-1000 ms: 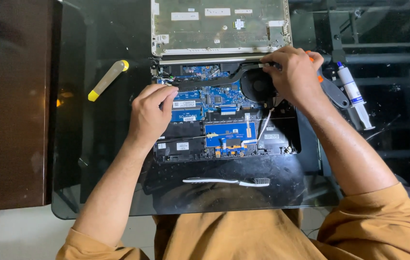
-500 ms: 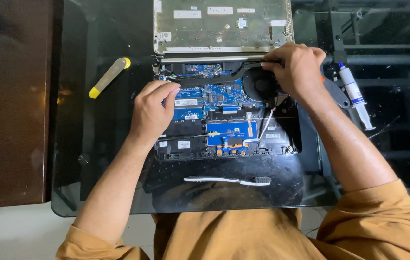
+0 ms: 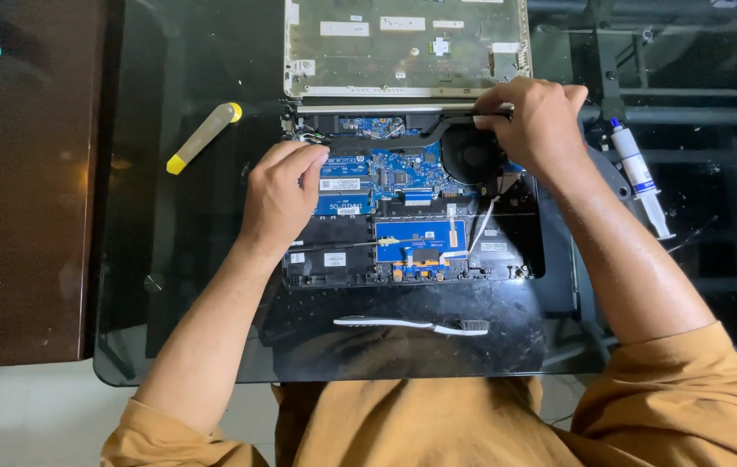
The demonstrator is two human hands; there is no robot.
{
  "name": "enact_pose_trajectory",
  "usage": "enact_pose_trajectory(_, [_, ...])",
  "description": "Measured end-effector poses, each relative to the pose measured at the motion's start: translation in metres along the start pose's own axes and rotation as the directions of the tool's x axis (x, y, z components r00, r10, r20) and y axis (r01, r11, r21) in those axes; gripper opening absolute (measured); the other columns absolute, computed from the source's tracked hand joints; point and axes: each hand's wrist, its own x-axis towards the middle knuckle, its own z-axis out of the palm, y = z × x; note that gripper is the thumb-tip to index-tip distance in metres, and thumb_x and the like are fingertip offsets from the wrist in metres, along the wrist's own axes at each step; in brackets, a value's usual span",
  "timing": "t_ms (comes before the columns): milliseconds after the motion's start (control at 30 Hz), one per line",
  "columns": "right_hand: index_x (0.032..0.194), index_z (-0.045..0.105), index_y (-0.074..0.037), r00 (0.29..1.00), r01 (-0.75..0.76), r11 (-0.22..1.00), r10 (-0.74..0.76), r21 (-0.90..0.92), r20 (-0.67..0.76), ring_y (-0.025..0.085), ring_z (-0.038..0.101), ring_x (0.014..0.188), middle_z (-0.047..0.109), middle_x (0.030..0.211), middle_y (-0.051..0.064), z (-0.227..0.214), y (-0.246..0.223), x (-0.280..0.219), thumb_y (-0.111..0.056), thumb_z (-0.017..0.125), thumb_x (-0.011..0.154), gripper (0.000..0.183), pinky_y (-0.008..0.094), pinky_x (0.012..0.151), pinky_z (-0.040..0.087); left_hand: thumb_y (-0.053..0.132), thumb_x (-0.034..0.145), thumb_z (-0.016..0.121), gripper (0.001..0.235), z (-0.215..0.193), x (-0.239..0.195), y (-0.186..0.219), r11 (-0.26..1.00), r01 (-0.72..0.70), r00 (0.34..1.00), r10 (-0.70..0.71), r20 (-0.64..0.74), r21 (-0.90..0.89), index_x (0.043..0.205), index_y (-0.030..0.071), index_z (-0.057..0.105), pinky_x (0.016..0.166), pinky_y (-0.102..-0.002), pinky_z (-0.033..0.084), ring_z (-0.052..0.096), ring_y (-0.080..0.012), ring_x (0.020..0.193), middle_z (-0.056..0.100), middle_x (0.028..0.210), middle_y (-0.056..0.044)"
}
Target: The person works on the internal components of a disassembled laptop placed on a glass table. They use a screwdriver to manipulate parts near the motherboard and fan, then handle and connect a flat ribbon cable to the circuit board.
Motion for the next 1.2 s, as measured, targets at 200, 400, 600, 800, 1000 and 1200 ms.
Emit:
enact_pose_trajectory(200, [0.109, 0.082, -0.026, 0.999, -0.022, 0.997, 0.025, -0.067, 0.044, 0.028, 0.063, 0.097, 0.079, 0.102, 0.003, -0.004, -0.006, 0.003, -0.032, 0.082, 0.091, 0.019, 0.042, 0.090, 0.022, -0.001, 0.098, 0.072, 0.015, -0.001, -0.001, 0.000, 1.000, 0.007, 1.000, -0.007, 0.007, -0.008, 0.112, -0.003, 0.078, 0.085, -0.040, 0.063, 0.074, -0.0310, 0.097, 0.076, 0.106, -0.019])
enact_pose_trajectory(400, [0.108, 0.082, -0.028, 0.990, -0.033, 0.993, 0.048, -0.113, 0.132, 0.030, 0.064, 0.094, 0.079, 0.102, 0.005, -0.014, -0.014, 0.008, -0.035, 0.077, 0.095, 0.016, 0.043, 0.090, 0.025, -0.003, 0.097, 0.072, 0.016, -0.004, 0.001, 0.002, 1.000, -0.011, 0.999, 0.012, 0.029, -0.017, 0.111, -0.004, 0.078, 0.084, -0.040, 0.063, 0.074, -0.0305, 0.098, 0.076, 0.105, -0.019])
enact_pose_trajectory(600, [0.103, 0.084, -0.032, 0.995, -0.002, 0.982, 0.021, -0.188, 0.100, 0.026, 0.064, 0.093, 0.079, 0.098, -0.001, -0.007, -0.007, 0.013, -0.034, 0.075, 0.098, 0.010, 0.043, 0.090, 0.029, -0.007, 0.096, 0.071, 0.016, -0.004, 0.001, 0.001, 0.999, -0.043, 0.998, 0.044, 0.042, -0.015, 0.109, -0.003, 0.078, 0.081, -0.038, 0.063, 0.073, -0.0298, 0.095, 0.075, 0.103, -0.018])
enact_pose_trajectory(800, [0.105, 0.082, -0.041, 0.996, 0.021, 0.956, 0.007, -0.293, 0.092, 0.029, 0.068, 0.089, 0.079, 0.095, 0.000, -0.005, -0.001, 0.014, -0.043, 0.072, 0.098, 0.012, 0.043, 0.089, 0.035, -0.009, 0.096, 0.070, 0.016, -0.004, 0.002, 0.000, 0.997, -0.076, 0.996, 0.076, 0.037, 0.005, 0.109, -0.003, 0.078, 0.077, -0.037, 0.063, 0.071, -0.0297, 0.094, 0.074, 0.102, -0.018])
enact_pose_trajectory(1000, [0.105, 0.082, -0.038, 0.996, 0.054, 0.964, -0.034, -0.260, 0.082, 0.032, 0.068, 0.094, 0.079, 0.098, 0.001, -0.006, 0.003, 0.013, -0.043, 0.075, 0.097, 0.012, 0.046, 0.091, 0.037, -0.012, 0.095, 0.070, 0.017, 0.000, 0.001, -0.001, 0.995, -0.095, 0.995, 0.095, 0.017, 0.011, 0.108, -0.004, 0.078, 0.077, -0.036, 0.063, 0.070, -0.0295, 0.093, 0.073, 0.100, -0.017])
enact_pose_trajectory(1200, [0.108, 0.080, -0.025, 0.991, 0.096, 0.978, -0.077, -0.185, 0.106, 0.035, 0.070, 0.093, 0.078, 0.103, 0.007, -0.010, -0.001, 0.010, -0.035, 0.074, 0.100, 0.014, 0.053, 0.085, 0.045, -0.011, 0.094, 0.073, 0.016, -0.001, 0.001, -0.001, 0.993, -0.109, 0.994, 0.109, 0.018, 0.036, 0.109, -0.006, 0.078, 0.079, -0.036, 0.064, 0.070, -0.0290, 0.094, 0.073, 0.100, -0.018])
